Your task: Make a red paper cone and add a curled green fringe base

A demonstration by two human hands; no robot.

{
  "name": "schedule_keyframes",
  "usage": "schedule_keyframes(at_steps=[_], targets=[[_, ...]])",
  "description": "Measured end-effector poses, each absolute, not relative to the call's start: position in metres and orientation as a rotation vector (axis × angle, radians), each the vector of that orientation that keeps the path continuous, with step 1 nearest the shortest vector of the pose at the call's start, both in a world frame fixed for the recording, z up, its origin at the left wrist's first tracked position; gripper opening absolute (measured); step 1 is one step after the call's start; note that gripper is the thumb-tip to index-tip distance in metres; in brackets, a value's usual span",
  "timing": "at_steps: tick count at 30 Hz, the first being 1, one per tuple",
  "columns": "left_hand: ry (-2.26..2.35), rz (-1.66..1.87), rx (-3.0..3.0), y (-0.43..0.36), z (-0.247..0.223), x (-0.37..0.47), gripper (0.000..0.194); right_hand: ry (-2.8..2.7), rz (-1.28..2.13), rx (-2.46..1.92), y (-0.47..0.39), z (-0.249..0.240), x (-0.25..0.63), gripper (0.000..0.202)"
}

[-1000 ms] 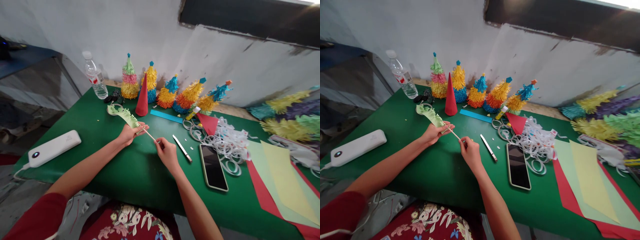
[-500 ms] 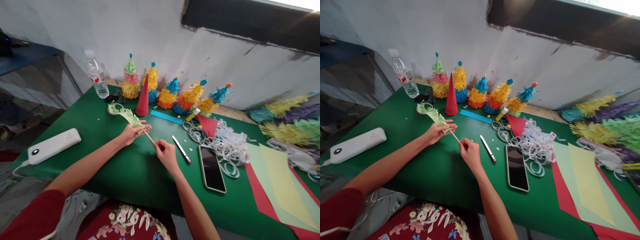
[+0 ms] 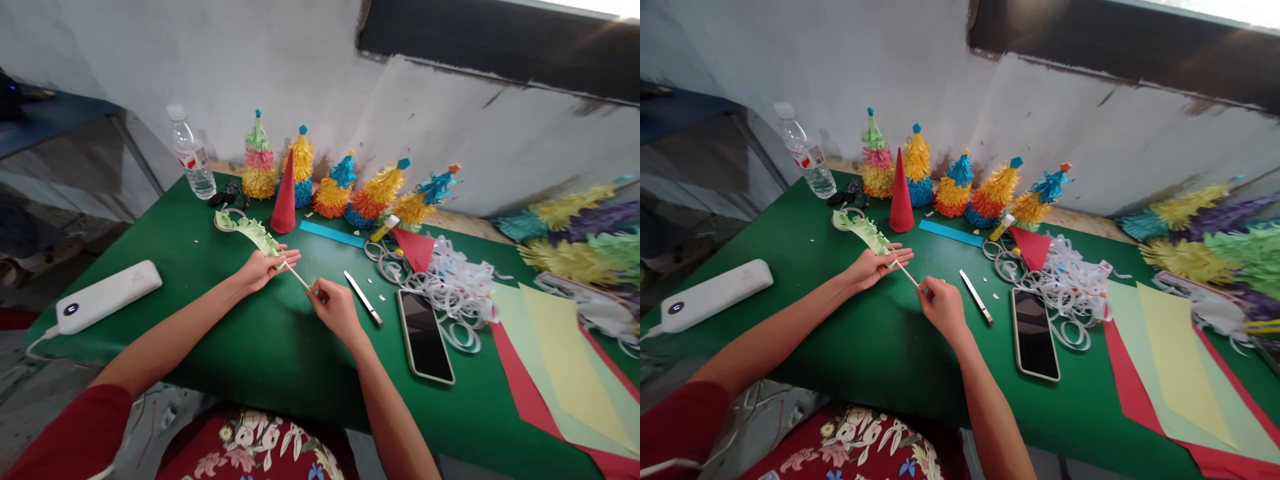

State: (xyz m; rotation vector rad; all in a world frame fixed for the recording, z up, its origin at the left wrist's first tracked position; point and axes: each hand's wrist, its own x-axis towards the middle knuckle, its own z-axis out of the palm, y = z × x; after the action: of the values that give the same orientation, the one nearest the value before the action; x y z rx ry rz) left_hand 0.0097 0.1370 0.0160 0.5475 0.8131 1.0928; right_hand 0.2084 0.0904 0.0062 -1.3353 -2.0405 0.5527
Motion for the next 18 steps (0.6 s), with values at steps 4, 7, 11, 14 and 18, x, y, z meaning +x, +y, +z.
schedule_keyframes(at_steps=[4, 7, 11, 14, 18], targets=[[0.823, 1.115, 0.534, 0.138, 0.018, 0.008, 0.039, -2.07, 0.672, -1.293, 0.093, 0.019, 0.229, 0.011], [0.829, 1.13, 0.525, 0.139, 0.02, 0.007, 0.032, -2.035, 0.789, -1.257, 0.093, 0.026, 0.24, 0.019], [0.822, 1.131, 0.536, 0.137, 0.021, 0.011, 0.024, -1.936, 0.869, -1.225, 0.092, 0.027, 0.234, 0.025], [0.827, 1.135, 0.556, 0.134, 0.019, 0.015, 0.018, -1.873, 0.836, -1.23, 0.09, 0.023, 0.219, 0.025], [0.828, 1.13, 0.571, 0.132, 0.017, 0.018, 0.016, -1.876, 0.81, -1.242, 0.089, 0.015, 0.203, 0.024]])
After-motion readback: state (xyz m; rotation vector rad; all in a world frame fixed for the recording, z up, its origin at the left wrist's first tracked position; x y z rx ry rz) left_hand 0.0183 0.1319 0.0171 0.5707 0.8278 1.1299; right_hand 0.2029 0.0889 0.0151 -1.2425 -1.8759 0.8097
